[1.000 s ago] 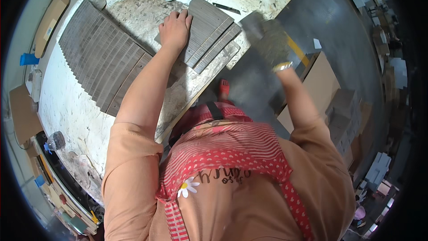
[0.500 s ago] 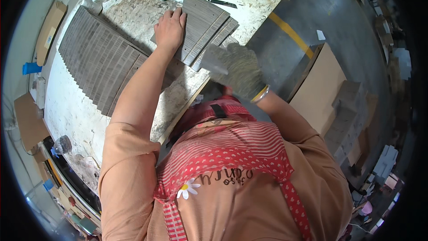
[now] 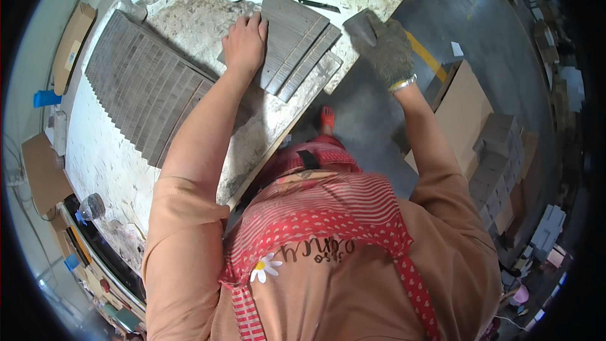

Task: The person aligns a stack of wooden panels on a table, wipes them with a cloth, smooths them with a sanding block, and scrapes individual panels with a blade.

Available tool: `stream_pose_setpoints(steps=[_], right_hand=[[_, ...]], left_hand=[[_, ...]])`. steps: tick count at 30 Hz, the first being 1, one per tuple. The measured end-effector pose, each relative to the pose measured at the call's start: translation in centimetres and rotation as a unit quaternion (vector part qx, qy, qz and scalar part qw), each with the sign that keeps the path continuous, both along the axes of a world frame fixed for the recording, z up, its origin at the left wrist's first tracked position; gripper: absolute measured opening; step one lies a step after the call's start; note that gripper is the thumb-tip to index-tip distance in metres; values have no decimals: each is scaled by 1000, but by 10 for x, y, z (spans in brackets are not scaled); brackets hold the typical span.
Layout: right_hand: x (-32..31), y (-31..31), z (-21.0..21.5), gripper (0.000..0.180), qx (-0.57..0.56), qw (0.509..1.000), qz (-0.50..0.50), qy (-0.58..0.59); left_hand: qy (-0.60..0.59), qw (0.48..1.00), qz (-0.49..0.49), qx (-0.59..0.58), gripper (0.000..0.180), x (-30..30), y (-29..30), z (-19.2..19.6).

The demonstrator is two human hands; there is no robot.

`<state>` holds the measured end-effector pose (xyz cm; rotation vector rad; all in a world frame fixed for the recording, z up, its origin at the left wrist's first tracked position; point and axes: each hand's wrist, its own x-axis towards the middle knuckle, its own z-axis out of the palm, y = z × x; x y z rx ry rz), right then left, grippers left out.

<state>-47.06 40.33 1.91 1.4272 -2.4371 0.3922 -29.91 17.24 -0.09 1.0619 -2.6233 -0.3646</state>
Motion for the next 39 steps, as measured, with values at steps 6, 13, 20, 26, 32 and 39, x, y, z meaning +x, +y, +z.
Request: stream_pose_setpoints(steps=[6, 13, 20, 26, 32, 39], right_hand=[[-6, 8, -24, 53, 71, 989, 78, 108], [11, -12, 53, 67, -98, 978, 23, -180], [89, -91, 125, 63, -39, 954, 287, -79], [176, -170, 124, 61, 81, 873, 480, -44], [295, -211, 114, 59, 103, 766, 633, -44], [217, -220, 131, 66, 153, 838, 520, -62]], left_hand=[[-11, 1000, 0, -5, 39, -1, 2, 8], [191, 972, -127, -50, 61, 24, 33, 42], [-9, 971, -206, -122, 44, 228, 87, 59], [-57, 960, -190, -196, 43, 249, 65, 48], [-33, 973, -184, -135, 40, 259, 62, 17], [4, 957, -214, -196, 44, 256, 56, 41]])
